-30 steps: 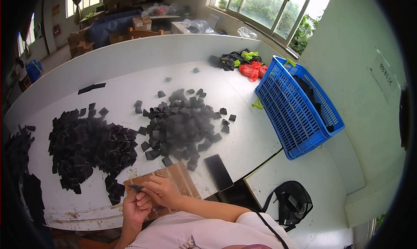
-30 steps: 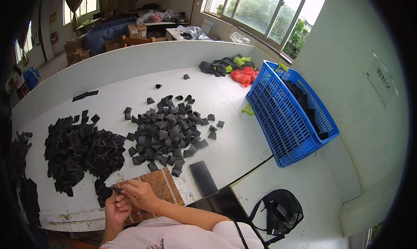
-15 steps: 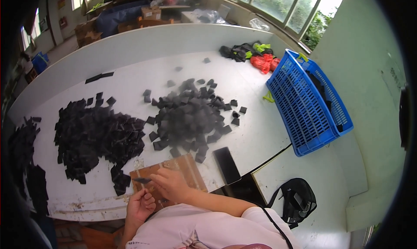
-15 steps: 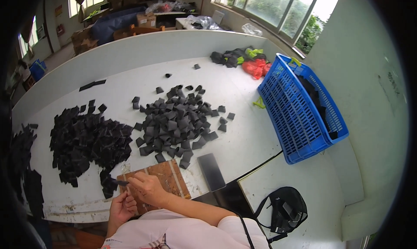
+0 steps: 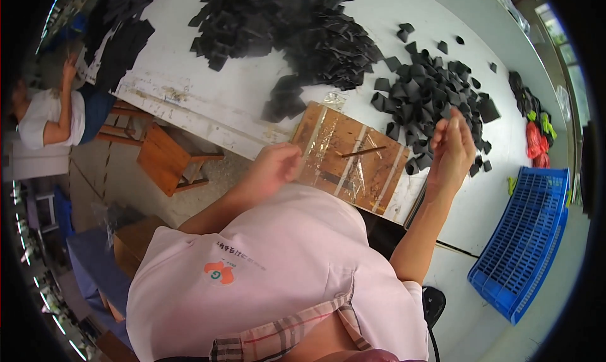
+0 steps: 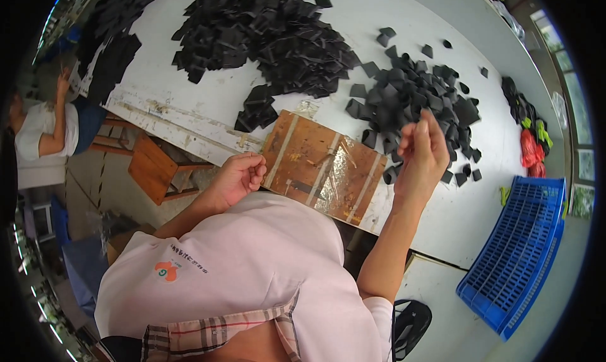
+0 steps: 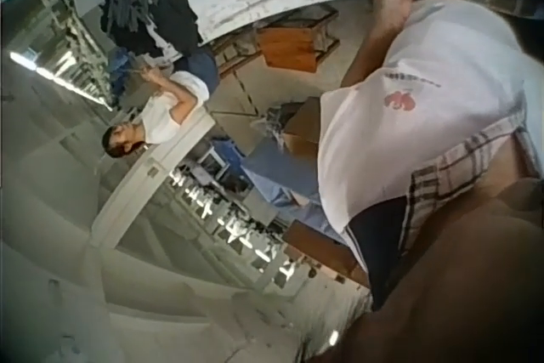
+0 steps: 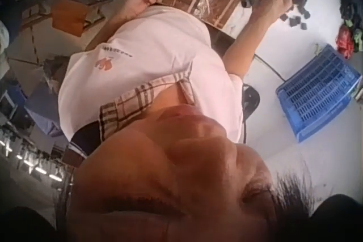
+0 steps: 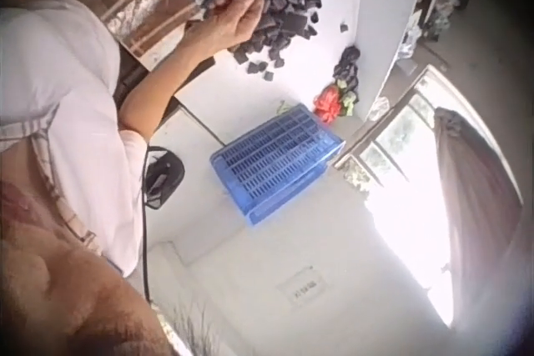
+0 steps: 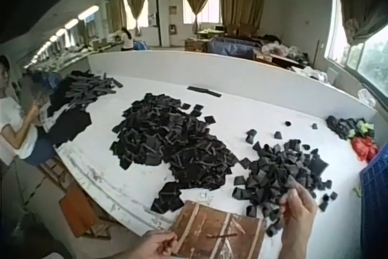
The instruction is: Assembling or trimming small black plastic components manually at a factory workbench using a small applicator tool.
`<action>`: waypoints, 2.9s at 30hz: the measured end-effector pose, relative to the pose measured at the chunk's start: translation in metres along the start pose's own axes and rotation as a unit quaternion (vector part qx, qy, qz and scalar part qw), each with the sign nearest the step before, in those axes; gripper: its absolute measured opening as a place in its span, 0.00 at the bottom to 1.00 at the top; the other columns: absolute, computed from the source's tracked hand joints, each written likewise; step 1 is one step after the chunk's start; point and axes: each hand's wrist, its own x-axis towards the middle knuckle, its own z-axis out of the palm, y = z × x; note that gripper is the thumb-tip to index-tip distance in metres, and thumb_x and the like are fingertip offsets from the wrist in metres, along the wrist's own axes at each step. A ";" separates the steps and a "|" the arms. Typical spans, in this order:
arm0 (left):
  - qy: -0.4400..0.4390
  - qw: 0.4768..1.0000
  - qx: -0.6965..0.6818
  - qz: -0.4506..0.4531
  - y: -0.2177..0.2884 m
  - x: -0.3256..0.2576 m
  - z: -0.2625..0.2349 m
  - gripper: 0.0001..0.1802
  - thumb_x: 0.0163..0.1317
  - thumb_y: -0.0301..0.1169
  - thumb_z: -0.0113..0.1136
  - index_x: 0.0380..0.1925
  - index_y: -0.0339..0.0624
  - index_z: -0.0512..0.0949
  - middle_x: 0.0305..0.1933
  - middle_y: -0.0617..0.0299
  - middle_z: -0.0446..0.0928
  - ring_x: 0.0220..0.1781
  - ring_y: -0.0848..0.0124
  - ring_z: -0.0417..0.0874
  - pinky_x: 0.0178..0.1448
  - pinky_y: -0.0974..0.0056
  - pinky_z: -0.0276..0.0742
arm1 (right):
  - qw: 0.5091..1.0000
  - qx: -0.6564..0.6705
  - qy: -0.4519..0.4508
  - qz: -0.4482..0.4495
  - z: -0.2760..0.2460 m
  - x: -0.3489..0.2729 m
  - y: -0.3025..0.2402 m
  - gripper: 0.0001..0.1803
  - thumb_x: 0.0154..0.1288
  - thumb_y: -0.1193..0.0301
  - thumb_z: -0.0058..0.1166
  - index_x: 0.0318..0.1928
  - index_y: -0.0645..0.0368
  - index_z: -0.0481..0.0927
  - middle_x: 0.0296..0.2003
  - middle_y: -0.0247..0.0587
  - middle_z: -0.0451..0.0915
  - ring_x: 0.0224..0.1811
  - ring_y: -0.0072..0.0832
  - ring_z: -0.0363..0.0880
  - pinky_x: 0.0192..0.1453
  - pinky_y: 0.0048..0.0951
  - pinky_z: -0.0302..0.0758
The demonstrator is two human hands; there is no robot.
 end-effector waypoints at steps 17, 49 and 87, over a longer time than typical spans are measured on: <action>0.257 0.519 0.619 0.530 0.027 0.084 -0.016 0.23 0.42 0.29 0.62 0.41 0.37 0.68 0.46 0.54 0.66 0.47 0.54 0.66 0.48 0.55 0.65 | 0.815 -0.525 -0.122 -0.214 -0.032 -0.097 0.155 0.08 0.61 0.73 0.45 0.40 0.62 0.72 0.30 0.45 0.76 0.30 0.38 0.76 0.33 0.32 0.71; 0.074 0.457 0.760 0.455 -0.007 0.071 -0.043 0.30 0.62 0.49 0.40 0.60 0.45 0.57 0.61 0.43 0.52 0.61 0.47 0.55 0.61 0.49 0.50 | 0.848 -0.484 -0.115 -0.182 -0.030 -0.090 0.158 0.10 0.53 0.78 0.46 0.38 0.59 0.71 0.30 0.42 0.75 0.30 0.39 0.75 0.32 0.34 0.70; 0.059 0.377 0.782 0.493 0.010 0.070 -0.041 0.07 0.45 0.20 0.52 0.28 0.35 0.70 0.35 0.52 0.73 0.31 0.61 0.77 0.35 0.64 0.73 | 0.858 -0.462 -0.109 -0.194 -0.027 -0.088 0.154 0.07 0.52 0.78 0.47 0.34 0.60 0.73 0.27 0.44 0.74 0.27 0.40 0.74 0.29 0.33 0.69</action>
